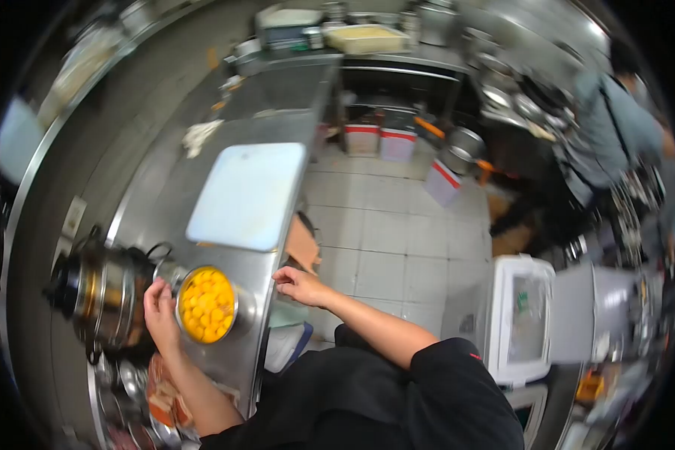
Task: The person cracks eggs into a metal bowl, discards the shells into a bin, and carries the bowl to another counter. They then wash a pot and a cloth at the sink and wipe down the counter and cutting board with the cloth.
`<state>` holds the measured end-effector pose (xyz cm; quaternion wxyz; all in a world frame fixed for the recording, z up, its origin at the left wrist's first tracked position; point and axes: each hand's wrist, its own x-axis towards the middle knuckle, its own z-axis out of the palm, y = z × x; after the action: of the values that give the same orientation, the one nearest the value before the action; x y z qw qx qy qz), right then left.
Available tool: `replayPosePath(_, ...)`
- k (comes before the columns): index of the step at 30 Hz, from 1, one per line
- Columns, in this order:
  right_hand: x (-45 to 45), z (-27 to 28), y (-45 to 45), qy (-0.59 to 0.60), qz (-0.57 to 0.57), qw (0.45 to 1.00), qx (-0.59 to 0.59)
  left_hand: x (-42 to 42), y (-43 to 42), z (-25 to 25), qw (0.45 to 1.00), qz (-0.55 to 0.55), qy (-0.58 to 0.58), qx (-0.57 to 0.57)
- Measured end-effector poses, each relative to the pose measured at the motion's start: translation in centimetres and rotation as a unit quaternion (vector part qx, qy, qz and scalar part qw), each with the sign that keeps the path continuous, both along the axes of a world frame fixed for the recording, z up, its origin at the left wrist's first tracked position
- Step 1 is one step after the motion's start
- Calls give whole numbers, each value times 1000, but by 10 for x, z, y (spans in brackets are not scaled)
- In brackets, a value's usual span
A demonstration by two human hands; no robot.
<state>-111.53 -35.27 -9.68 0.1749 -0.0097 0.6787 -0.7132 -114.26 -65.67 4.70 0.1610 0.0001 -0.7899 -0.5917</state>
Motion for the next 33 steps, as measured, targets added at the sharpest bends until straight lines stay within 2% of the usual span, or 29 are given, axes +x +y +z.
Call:
replayPosePath(2,40,5,33,-10,-86,996,2,-3,70,13,988,-154,-21,21)
replayPosePath(3,63,4,48,22,-136,990,26,-8,98,-3,968,-242,-46,56)
replayPosePath(5,123,5,67,38,-249,966,57,-9,152,-33,901,-417,-114,25)
replayPosePath(7,184,23,75,71,-364,924,96,-1,202,-76,838,-512,-184,-37)
replayPosePath(8,219,36,75,68,-407,903,116,20,226,-82,810,-539,-224,-52)
replayPosePath(9,256,44,68,51,-466,874,127,19,238,-132,788,-566,-223,-88)
replayPosePath(11,322,64,56,19,-498,856,138,27,261,-238,747,-642,-62,-160)
replayPosePath(12,354,75,49,8,-525,842,124,53,262,-255,727,-657,-90,-180)
replayPosePath(13,388,79,44,2,-553,823,131,77,260,-265,689,-665,-119,-262)
replayPosePath(14,421,82,40,38,-590,797,122,85,255,-321,653,-705,-67,-268)
replayPosePath(15,453,84,36,76,-620,773,113,99,247,-364,612,-733,-65,-291)
replayPosePath(16,496,96,33,83,-655,744,98,121,240,-386,572,-754,-62,-316)
replayPosePath(18,573,122,27,85,-730,671,99,164,218,-381,478,-758,-149,-419)
replayPosePath(20,654,141,35,71,-795,588,126,187,187,-401,432,-762,-156,-457)
replayPosePath(21,696,147,44,62,-823,548,136,181,166,-448,406,-767,-110,-485)
replayPosePath(22,738,149,53,55,-849,503,149,183,150,-474,379,-769,-63,-511)
replayPosePath(23,780,148,67,48,-873,457,162,186,140,-460,359,-755,-104,-539)
replayPosePath(25,869,140,105,-10,-900,402,168,202,137,-442,355,-720,-168,-572)
replayPosePath(26,908,135,130,-6,-901,399,171,215,138,-434,361,-705,-186,-581)
replayPosePath(28,987,123,184,-119,-901,351,225,247,142,-416,381,-679,-208,-592)
replayPosePath(29,1030,117,218,-113,-901,352,227,268,148,-407,397,-668,-211,-593)
replayPosePath(31,1100,93,281,-278,-849,312,322,306,153,-388,427,-649,-214,-592)
replayPosePath(32,1126,86,305,-278,-849,323,313,324,158,-380,442,-644,-211,-588)
replayPosePath(33,1148,81,327,-319,-828,289,360,341,162,-372,455,-643,-205,-581)
